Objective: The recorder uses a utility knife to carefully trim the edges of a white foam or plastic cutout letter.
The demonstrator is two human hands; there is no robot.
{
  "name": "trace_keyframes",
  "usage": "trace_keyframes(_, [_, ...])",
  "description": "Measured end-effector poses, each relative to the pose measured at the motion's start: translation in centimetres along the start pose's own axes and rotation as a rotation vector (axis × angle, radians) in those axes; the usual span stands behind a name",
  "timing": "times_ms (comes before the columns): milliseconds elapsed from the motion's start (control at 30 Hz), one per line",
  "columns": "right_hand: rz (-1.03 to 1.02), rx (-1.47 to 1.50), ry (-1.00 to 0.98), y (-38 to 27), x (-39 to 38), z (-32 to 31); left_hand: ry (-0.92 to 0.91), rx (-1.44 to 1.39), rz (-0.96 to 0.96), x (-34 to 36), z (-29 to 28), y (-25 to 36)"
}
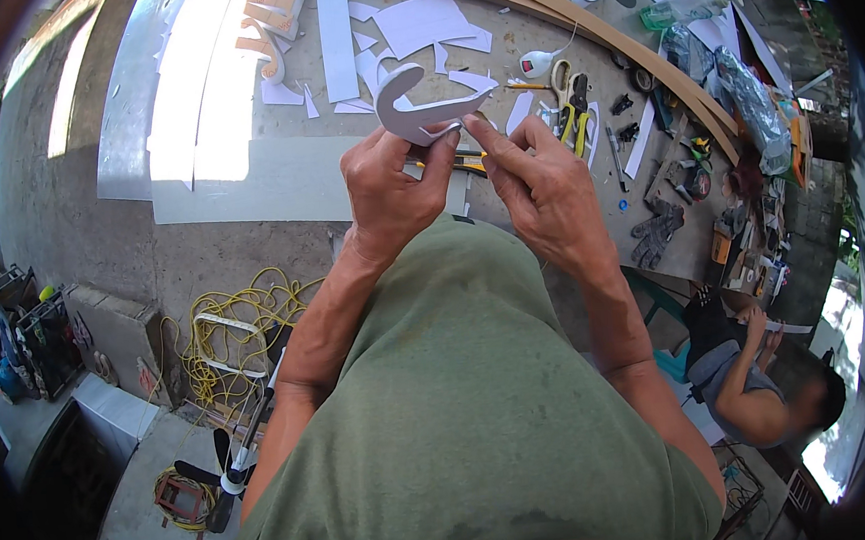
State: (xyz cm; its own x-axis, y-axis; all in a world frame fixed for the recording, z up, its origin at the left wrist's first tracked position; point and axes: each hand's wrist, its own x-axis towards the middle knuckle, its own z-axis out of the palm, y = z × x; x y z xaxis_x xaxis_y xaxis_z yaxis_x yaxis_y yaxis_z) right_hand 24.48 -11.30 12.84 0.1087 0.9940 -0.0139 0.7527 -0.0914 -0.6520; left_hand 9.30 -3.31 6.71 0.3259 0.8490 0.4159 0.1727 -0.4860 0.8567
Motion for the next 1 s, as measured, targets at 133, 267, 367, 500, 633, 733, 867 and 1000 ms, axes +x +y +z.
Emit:
trace_keyframes(133, [-0.046,-0.065,0.026,1.6,-0.4,1.1,-0.014,0.002,0.049,-0.5,0.7,0.3])
trace_keyframes(267, [-0.059,-0.152,0.112,1.3,-0.7,1.8,-0.026,-0.018,0.032,-0.4,1.2,0.7])
trace_keyframes(367, [-0.022,-0.159,0.144,0.5,-1.5,1.8,-0.025,0.015,0.014,-0.6,1.6,0.6])
trace_keyframes(500, [-0.015,-0.21,0.15,0.1,-1.3,2.1,-0.001,0.041,0.04,-0.5,1.5,-0.1])
trace_keyframes(633, [-0.038,-0.194,0.193,1.1,-1.0,3.1,0.042,-0.014,-0.005,-1.0,1.8,0.1])
trace_keyframes(733, [-0.041,-0.156,0.199,0.4,-1.1,3.0,0.004,0.049,0.053,-0.7,1.7,-0.9])
trace_keyframes(867, [-0.029,-0.221,0.231,1.4,-0.7,3.9,0.004,0.003,-0.004,-1.3,2.0,-0.6])
trace_keyframes(1000, [-0.01,-0.174,0.245,0.8,-1.5,3.7,0.014,0.027,0.082,-0.9,2.1,-0.6])
